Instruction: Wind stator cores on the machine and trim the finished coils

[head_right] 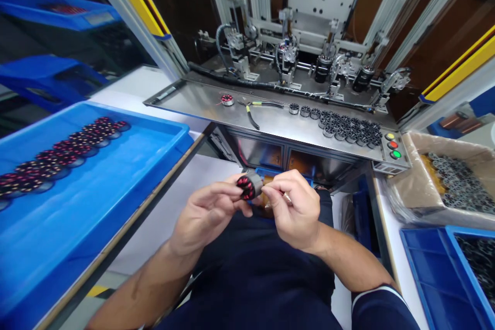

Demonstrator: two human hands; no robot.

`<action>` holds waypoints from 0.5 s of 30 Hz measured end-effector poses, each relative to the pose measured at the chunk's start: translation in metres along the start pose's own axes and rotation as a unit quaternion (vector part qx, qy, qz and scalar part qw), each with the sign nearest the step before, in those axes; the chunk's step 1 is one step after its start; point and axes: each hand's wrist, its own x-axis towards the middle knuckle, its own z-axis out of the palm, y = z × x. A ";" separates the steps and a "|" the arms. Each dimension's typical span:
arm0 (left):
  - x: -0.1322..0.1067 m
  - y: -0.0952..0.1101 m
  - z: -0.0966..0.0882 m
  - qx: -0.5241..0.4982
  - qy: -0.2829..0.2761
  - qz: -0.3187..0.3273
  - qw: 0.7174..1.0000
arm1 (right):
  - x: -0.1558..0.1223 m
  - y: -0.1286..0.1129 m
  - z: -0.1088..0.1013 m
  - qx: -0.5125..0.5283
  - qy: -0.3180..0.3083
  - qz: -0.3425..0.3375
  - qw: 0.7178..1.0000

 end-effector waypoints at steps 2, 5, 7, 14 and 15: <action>0.001 0.002 -0.001 -0.027 -0.003 0.011 1.000 | 0.001 0.000 0.000 0.025 -0.013 0.017 0.999; 0.003 0.006 -0.001 -0.084 -0.005 0.011 0.996 | 0.001 -0.001 0.000 0.050 -0.035 0.009 0.998; 0.004 0.007 0.000 -0.106 0.016 0.004 0.994 | 0.001 -0.002 -0.002 0.048 -0.052 -0.021 0.997; 0.006 0.005 0.005 -0.062 -0.043 -0.203 0.976 | 0.004 -0.001 -0.013 -0.030 -0.075 -0.124 0.989; 0.005 0.004 0.005 -0.055 -0.050 -0.199 0.977 | 0.004 -0.001 -0.014 -0.038 -0.075 -0.128 0.988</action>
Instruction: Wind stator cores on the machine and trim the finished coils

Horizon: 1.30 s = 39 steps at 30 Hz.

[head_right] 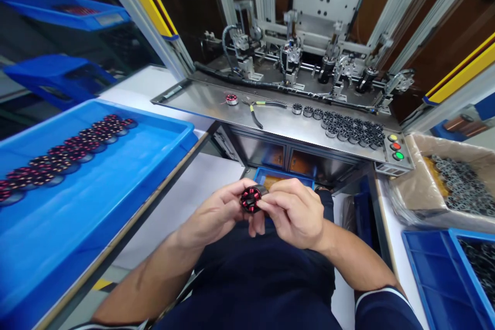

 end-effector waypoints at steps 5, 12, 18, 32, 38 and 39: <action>0.001 -0.005 0.003 0.026 0.016 0.098 0.995 | -0.003 -0.003 0.004 0.026 0.026 0.072 0.997; -0.002 -0.015 0.004 0.257 0.102 0.283 0.919 | -0.013 -0.008 0.012 0.148 0.052 0.260 0.953; -0.005 -0.014 0.004 0.462 0.168 0.376 0.786 | -0.028 -0.002 0.023 0.379 0.046 0.438 0.814; -0.007 -0.005 0.002 0.509 0.170 0.369 0.759 | -0.024 -0.005 0.030 0.426 0.049 0.545 0.720; -0.008 -0.004 0.003 0.496 0.165 0.359 0.773 | -0.025 -0.005 0.030 0.421 0.045 0.524 0.739; -0.008 -0.004 0.003 0.492 0.164 0.359 0.776 | -0.026 -0.005 0.030 0.421 0.044 0.521 0.742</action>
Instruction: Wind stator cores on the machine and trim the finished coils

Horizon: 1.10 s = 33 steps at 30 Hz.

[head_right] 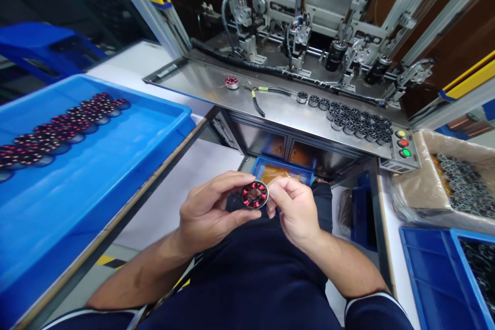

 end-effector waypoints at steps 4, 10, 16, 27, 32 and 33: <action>0.000 0.000 0.000 -0.025 -0.004 0.001 1.000 | -0.001 0.001 -0.002 -0.014 -0.007 -0.021 1.000; -0.003 0.000 -0.001 -0.047 -0.022 0.002 0.999 | -0.002 -0.001 -0.004 -0.042 -0.012 -0.041 0.998; -0.001 0.003 -0.003 -0.064 -0.050 0.012 0.997 | -0.004 0.001 -0.010 -0.063 -0.031 -0.075 0.995; -0.003 0.011 0.001 -0.386 -0.021 -0.228 0.894 | 0.000 -0.035 -0.018 -0.345 -0.105 -0.444 0.821; 0.006 0.009 0.005 -0.494 -0.148 -0.424 0.745 | -0.001 -0.045 -0.023 -0.431 -0.117 -0.479 0.755; 0.007 0.009 0.006 -0.500 -0.157 -0.437 0.731 | 0.000 -0.046 -0.023 -0.428 -0.119 -0.483 0.754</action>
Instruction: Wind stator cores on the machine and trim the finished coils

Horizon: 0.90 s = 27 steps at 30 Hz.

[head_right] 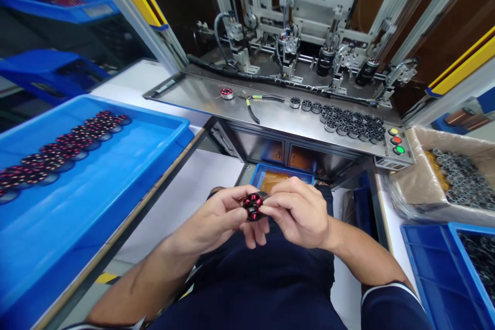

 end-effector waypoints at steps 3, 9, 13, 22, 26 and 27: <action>0.001 0.000 0.003 -0.005 0.028 0.034 0.999 | 0.001 0.004 -0.002 0.036 0.008 -0.024 0.999; 0.001 -0.002 0.004 0.005 0.038 0.065 0.997 | 0.003 0.010 -0.010 0.050 0.009 -0.038 0.998; 0.001 -0.003 0.003 0.012 0.035 0.074 0.997 | 0.007 0.009 -0.014 0.019 -0.006 -0.042 0.999; 0.001 -0.008 0.005 -0.052 0.021 0.165 0.985 | 0.018 -0.009 -0.019 0.010 -0.073 0.029 0.997; -0.003 -0.003 0.000 -0.104 -0.003 0.258 0.961 | 0.028 -0.016 -0.023 -0.002 -0.113 0.059 0.992; -0.003 -0.002 -0.001 -0.126 -0.007 0.269 0.955 | 0.031 -0.016 -0.024 -0.003 -0.131 0.053 0.990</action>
